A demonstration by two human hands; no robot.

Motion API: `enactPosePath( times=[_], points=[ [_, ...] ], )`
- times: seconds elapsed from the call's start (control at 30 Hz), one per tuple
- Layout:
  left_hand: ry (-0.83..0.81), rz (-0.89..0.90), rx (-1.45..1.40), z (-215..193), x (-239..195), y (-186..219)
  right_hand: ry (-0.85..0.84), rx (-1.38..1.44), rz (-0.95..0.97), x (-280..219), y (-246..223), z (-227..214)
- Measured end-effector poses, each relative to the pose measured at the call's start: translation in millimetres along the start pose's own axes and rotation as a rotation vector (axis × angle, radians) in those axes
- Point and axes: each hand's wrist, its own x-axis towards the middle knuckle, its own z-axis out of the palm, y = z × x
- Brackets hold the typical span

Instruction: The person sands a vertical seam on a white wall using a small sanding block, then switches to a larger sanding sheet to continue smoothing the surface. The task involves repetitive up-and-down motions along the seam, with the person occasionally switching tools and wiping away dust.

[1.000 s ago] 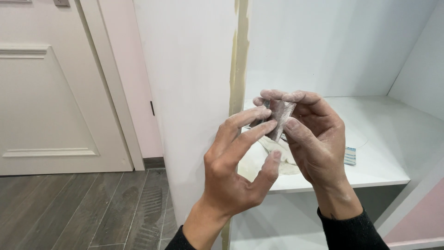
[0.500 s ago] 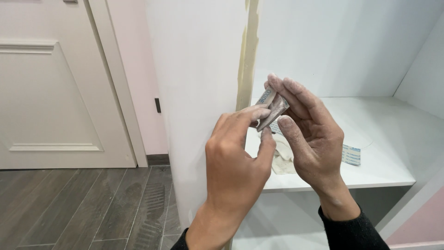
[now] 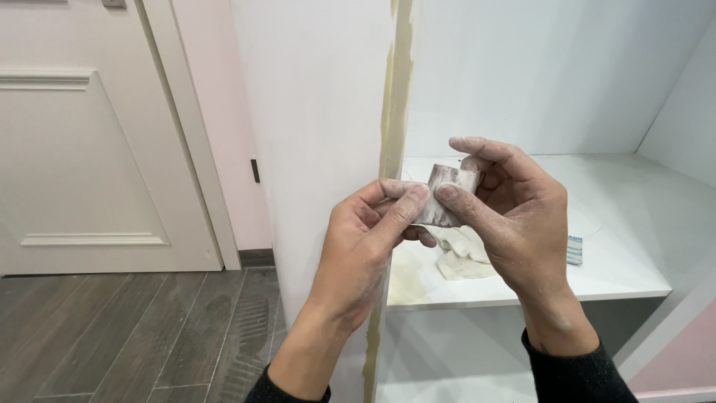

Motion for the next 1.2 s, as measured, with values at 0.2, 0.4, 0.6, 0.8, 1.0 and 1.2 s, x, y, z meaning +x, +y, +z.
enactPosePath(
  times=[0.2, 0.4, 0.6, 0.8, 1.0, 1.2],
  points=[
    [0.160, 0.214, 0.382, 9, -6, 8, -0.026, 0.004, -0.040, 3, 10, -8],
    [0.243, 0.893, 0.934, -1, -5, -22, -0.110, 0.141, -0.004, 4, 18, -16],
    [0.253, 1.007, 1.026, -4, -4, -31, -0.219, 0.138, -0.013, 1, 31, -17],
    [0.201, 0.879, 0.962, -5, -7, -28, -0.090, 0.307, 0.067, -4, 49, -5],
    [0.103, 0.731, 0.933, -18, -1, -17, -0.017, 0.273, 0.102, -9, 37, 14],
    [0.417, 0.899, 1.042, -53, 0, 14, 0.059, -0.042, 0.083, -12, 30, 28]
  ],
)
